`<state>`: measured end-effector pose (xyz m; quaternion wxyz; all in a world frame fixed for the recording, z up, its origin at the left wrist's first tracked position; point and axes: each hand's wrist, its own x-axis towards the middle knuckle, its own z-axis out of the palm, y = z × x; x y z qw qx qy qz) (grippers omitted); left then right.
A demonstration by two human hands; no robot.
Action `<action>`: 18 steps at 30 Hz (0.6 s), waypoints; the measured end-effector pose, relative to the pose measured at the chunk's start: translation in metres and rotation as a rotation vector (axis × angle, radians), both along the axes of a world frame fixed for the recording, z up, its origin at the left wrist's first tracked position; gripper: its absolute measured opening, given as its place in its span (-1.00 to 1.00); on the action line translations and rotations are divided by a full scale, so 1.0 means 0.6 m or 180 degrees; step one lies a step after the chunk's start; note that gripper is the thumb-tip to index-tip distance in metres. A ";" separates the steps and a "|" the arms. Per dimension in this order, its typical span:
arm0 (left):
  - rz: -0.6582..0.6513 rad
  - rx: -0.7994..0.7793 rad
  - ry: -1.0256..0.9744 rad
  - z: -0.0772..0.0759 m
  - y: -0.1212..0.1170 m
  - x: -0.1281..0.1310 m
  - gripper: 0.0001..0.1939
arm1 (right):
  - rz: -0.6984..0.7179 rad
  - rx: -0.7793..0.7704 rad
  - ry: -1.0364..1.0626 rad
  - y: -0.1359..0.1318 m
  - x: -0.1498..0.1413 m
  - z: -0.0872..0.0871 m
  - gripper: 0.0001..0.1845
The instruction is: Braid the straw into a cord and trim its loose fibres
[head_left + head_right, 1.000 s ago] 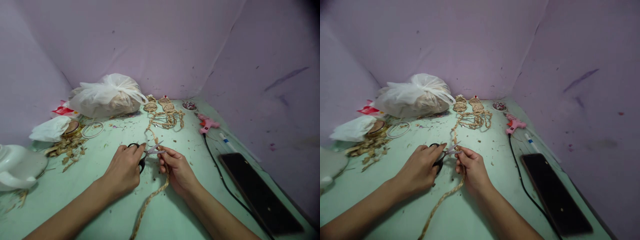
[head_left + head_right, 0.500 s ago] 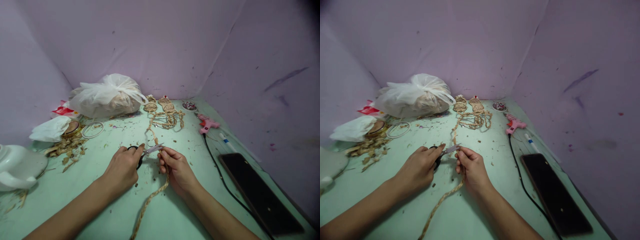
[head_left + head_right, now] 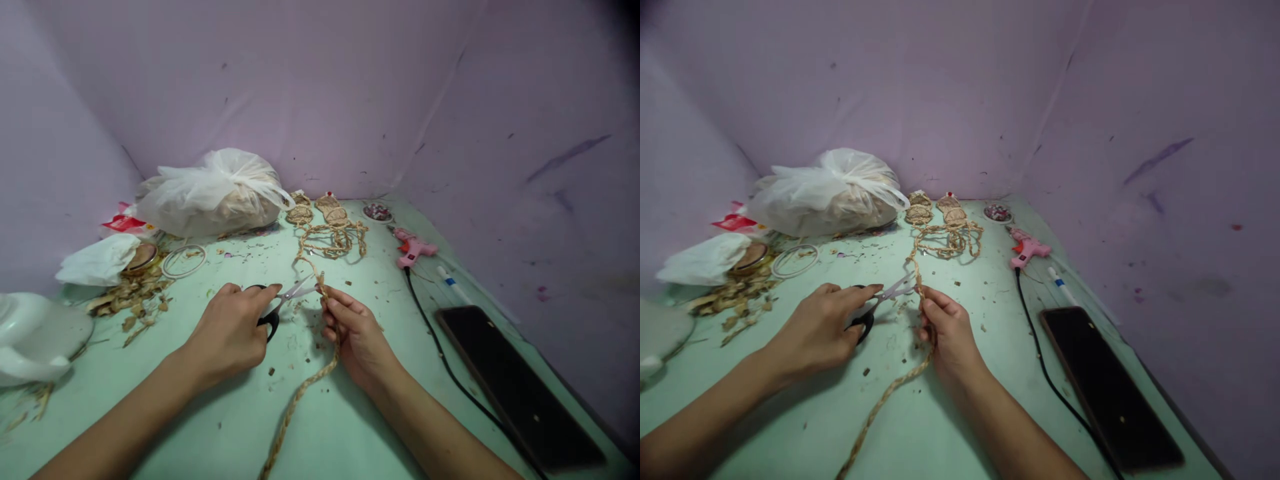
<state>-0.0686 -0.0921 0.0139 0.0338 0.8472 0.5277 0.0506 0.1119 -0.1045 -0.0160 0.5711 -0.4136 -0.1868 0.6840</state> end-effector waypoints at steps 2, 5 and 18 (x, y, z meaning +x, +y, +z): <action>-0.0067 -0.0050 0.0097 0.002 0.000 -0.001 -0.45 | -0.0103 0.0015 -0.0068 0.001 0.001 -0.001 -0.73; -0.0145 -0.0092 0.0182 0.003 -0.003 0.001 -0.47 | -0.0140 0.0048 -0.0269 0.002 0.002 -0.003 -0.71; -0.0220 -0.0191 0.0263 0.008 -0.005 0.009 -0.45 | 0.0007 0.0463 -0.1551 -0.004 -0.003 -0.013 -0.85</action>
